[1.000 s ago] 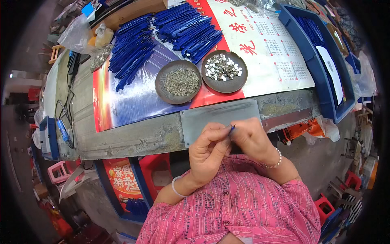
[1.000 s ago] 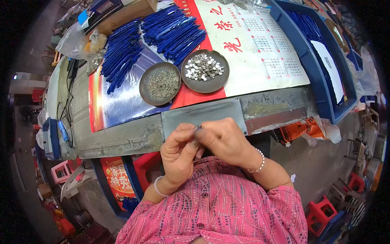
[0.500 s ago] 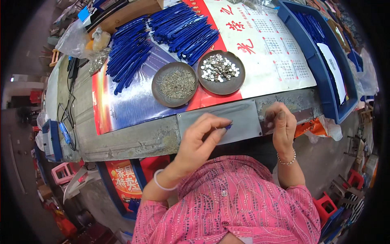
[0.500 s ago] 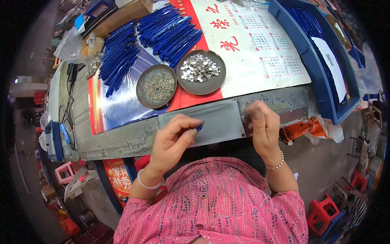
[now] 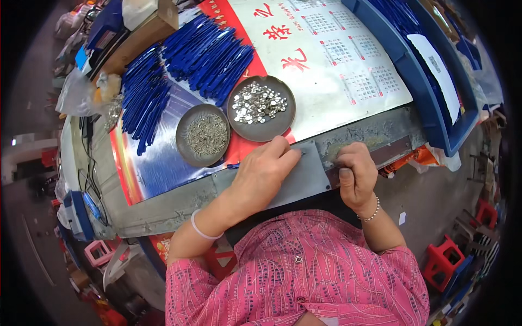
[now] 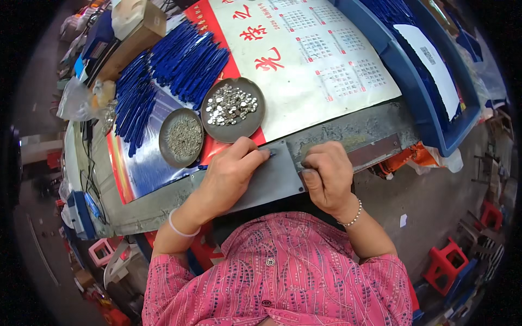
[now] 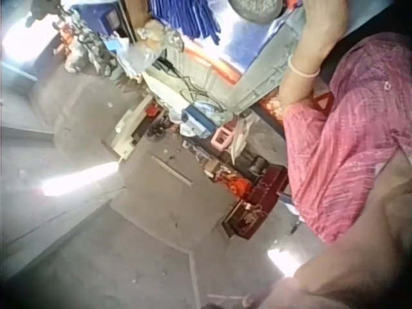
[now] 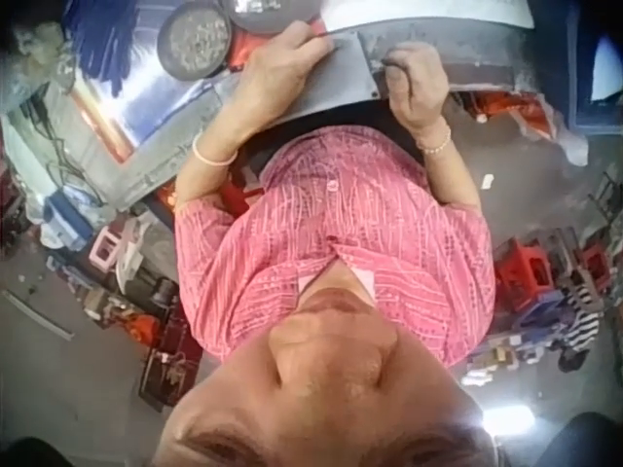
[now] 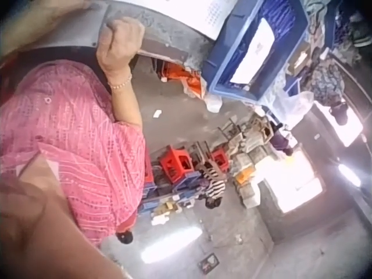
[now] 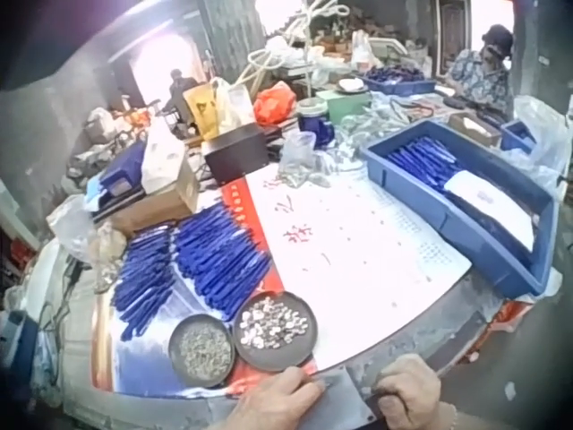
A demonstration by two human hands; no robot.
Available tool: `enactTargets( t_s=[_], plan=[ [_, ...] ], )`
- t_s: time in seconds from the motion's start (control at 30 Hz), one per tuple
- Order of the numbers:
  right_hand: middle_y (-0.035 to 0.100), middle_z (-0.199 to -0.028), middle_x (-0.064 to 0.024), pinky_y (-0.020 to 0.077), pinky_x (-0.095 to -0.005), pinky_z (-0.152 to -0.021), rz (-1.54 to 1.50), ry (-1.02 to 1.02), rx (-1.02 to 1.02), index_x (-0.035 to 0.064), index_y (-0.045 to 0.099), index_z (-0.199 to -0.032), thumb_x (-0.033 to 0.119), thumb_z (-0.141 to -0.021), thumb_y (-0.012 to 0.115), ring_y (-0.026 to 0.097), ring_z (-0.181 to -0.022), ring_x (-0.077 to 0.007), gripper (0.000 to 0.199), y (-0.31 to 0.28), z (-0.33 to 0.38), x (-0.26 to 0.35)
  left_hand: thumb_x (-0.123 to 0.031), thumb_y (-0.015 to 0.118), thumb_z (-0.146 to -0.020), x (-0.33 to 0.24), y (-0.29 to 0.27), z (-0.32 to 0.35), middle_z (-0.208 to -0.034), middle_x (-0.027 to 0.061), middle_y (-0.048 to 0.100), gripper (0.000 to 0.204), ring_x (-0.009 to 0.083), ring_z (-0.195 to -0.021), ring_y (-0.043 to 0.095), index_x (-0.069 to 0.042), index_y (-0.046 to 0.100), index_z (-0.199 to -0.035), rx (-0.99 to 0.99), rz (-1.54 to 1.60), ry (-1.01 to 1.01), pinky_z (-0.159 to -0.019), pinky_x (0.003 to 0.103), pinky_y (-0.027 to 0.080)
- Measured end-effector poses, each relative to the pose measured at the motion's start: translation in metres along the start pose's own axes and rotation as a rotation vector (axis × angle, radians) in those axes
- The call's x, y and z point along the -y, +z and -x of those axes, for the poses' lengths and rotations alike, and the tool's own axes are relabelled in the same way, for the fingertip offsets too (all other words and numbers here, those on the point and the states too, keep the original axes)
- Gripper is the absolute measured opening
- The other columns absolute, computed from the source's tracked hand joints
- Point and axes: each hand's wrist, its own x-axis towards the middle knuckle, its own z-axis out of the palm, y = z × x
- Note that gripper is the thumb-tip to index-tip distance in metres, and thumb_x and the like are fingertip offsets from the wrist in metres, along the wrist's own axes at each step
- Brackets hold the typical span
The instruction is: Manually assembling small blue plastic components with metal pins on a workbench.
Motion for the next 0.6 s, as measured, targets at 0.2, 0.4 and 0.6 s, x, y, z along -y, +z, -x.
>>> enactTargets(
  t_s=[0.2,0.4,0.6],
  plan=[
    [0.056,-0.078,-0.0120,0.0425,-0.0378,-0.066,0.028,0.011,0.016,0.0020,0.055,-0.082,0.019,-0.089,0.058,0.052,-0.070,-0.0299,0.019,0.003,-0.002,0.000,0.002,0.055,-0.076,0.006,-0.013,0.008,-0.087,0.0117,0.052,0.025,0.0298,-0.075,0.059,-0.003,0.060,-0.100,0.101,-0.110,0.011,-0.062,0.038,0.047],
    [0.057,-0.078,-0.0114,0.0428,-0.0379,-0.067,0.027,0.014,0.003,0.0024,0.055,-0.081,0.016,-0.087,0.060,0.053,-0.070,-0.0295,0.016,-0.003,-0.003,0.000,0.002,0.056,-0.077,0.012,-0.027,0.037,-0.086,0.0118,0.053,0.023,0.0294,-0.070,0.059,-0.004,0.061,-0.099,0.082,-0.156,-0.064,-0.057,0.038,0.047],
    [0.057,-0.077,-0.0107,0.0441,-0.0388,-0.069,0.064,-0.028,0.020,0.0027,0.055,-0.081,0.013,-0.083,0.063,0.055,-0.071,-0.0296,0.013,0.001,-0.005,0.003,0.002,0.056,-0.077,0.001,-0.016,0.019,-0.086,0.0112,0.053,0.022,0.0308,-0.068,0.059,-0.007,0.062,-0.096,0.003,-0.140,-0.133,-0.056,0.040,0.046]
  ],
)
